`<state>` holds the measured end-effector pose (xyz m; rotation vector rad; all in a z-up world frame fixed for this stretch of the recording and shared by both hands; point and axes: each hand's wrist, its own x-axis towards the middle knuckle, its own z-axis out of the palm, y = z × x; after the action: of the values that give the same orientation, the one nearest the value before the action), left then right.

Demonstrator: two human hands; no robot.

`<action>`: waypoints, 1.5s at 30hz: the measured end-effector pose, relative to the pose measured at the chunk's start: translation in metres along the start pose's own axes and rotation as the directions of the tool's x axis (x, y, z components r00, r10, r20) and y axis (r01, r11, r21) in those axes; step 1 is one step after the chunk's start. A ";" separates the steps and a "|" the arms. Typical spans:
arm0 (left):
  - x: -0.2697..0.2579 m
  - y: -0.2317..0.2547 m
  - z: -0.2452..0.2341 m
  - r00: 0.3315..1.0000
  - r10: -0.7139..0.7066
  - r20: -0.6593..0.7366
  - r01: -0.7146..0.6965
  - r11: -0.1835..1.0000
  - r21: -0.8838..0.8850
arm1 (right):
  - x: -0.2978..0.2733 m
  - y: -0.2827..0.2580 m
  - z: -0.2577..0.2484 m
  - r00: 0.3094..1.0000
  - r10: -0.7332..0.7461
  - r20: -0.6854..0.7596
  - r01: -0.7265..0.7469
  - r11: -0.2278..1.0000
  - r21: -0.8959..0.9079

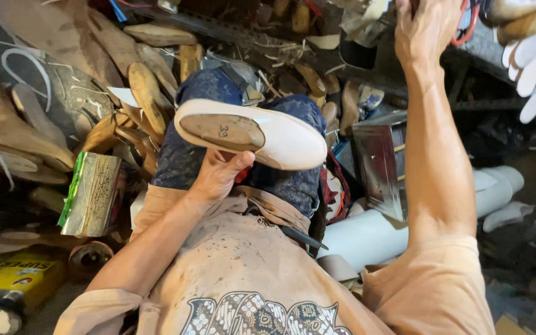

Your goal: The person uses a curved metal tool to scrape and smooth the edges of a light-colored shoe held on their lap. They repeatedly scrape the sole and upper edges, occasionally rotating the shoe to access different areas.

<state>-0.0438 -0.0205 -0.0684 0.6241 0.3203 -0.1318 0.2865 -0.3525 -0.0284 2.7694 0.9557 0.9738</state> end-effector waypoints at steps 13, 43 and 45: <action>0.022 0.050 0.029 0.956 -0.073 0.284 0.234 0.775 -0.587 | -0.238 -0.256 -0.226 0.693 0.164 0.702 -0.575 0.713 0.401; -0.030 0.066 0.028 0.930 -0.159 0.332 -0.214 0.502 0.838 | -0.187 -0.242 -0.251 0.365 -0.065 0.929 -0.201 -0.980 0.010; -0.051 0.064 0.039 0.934 -0.170 0.315 -0.206 0.463 0.862 | -0.196 -0.246 -0.249 0.397 -0.051 0.917 -0.072 -0.997 -0.025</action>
<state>-0.0681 0.0090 0.0138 1.6569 -0.1720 -0.4095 -0.1104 -0.3025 0.0031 -0.4375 0.4662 0.5643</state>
